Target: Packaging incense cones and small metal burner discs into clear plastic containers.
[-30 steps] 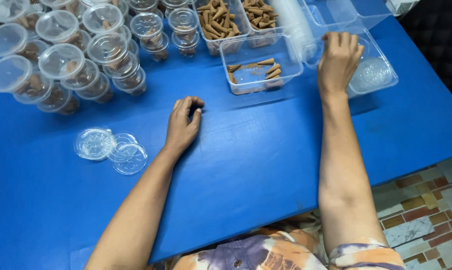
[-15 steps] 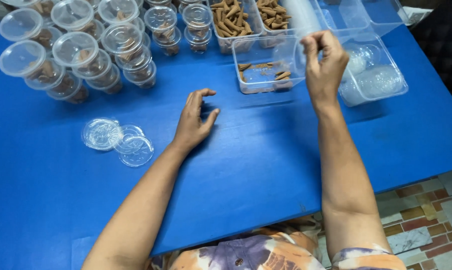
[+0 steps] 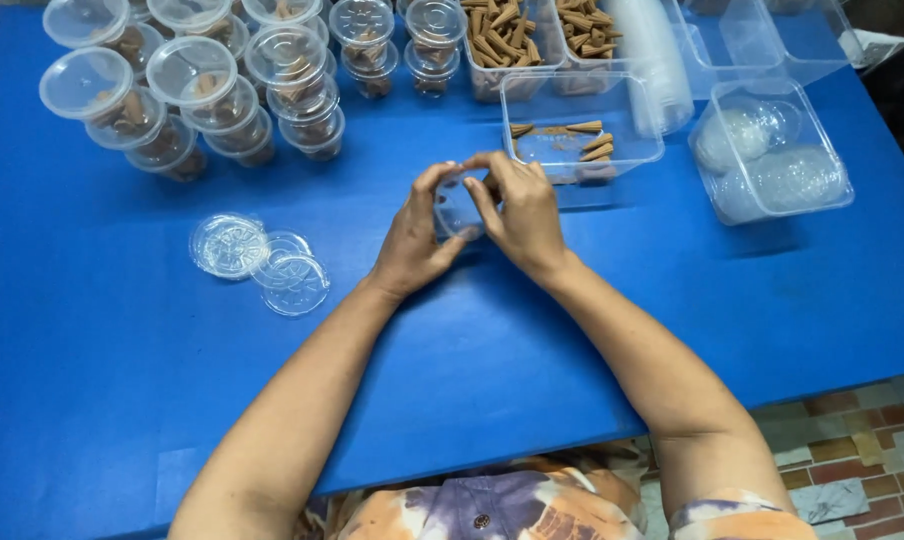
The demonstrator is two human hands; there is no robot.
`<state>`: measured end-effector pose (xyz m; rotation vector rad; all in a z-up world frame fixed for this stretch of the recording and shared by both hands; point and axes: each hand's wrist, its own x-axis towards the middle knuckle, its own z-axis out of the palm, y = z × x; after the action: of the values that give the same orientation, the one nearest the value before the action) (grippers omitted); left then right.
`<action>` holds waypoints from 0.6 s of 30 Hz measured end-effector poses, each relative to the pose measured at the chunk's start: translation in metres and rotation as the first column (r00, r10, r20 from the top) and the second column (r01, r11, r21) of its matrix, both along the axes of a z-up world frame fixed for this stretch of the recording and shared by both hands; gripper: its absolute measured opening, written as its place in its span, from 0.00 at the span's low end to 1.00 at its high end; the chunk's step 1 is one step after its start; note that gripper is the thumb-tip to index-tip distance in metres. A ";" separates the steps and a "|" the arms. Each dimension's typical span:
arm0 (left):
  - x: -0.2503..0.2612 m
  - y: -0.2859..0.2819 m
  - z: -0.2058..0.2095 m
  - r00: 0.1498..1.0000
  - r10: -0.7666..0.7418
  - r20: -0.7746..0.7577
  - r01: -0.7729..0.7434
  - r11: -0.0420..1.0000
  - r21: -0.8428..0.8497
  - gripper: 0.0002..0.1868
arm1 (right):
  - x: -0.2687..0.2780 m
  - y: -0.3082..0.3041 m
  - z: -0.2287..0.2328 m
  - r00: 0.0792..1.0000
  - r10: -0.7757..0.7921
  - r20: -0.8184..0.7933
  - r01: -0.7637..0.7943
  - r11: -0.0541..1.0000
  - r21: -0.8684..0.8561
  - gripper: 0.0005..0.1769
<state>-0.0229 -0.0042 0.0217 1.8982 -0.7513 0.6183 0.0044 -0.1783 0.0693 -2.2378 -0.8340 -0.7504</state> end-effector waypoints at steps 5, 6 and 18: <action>0.004 -0.002 -0.008 0.988 0.009 -0.151 -0.022 0.996 -0.086 0.46 | -0.003 -0.001 0.003 0.985 0.045 0.168 -0.026 0.993 -0.116 0.16; 0.007 0.000 -0.010 0.988 0.008 -0.153 -0.021 0.996 -0.087 0.46 | -0.004 0.002 0.001 0.985 0.044 0.166 -0.025 0.993 -0.116 0.16; 0.012 0.002 -0.019 0.973 0.105 -0.207 -0.122 0.990 -0.068 0.49 | -0.008 0.013 -0.020 0.970 0.179 0.162 -0.147 0.970 -0.192 0.11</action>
<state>-0.0111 -0.0025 0.0032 1.9052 -0.4823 0.5072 -0.0034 -0.1656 0.0492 -2.2454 -1.2008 -0.8335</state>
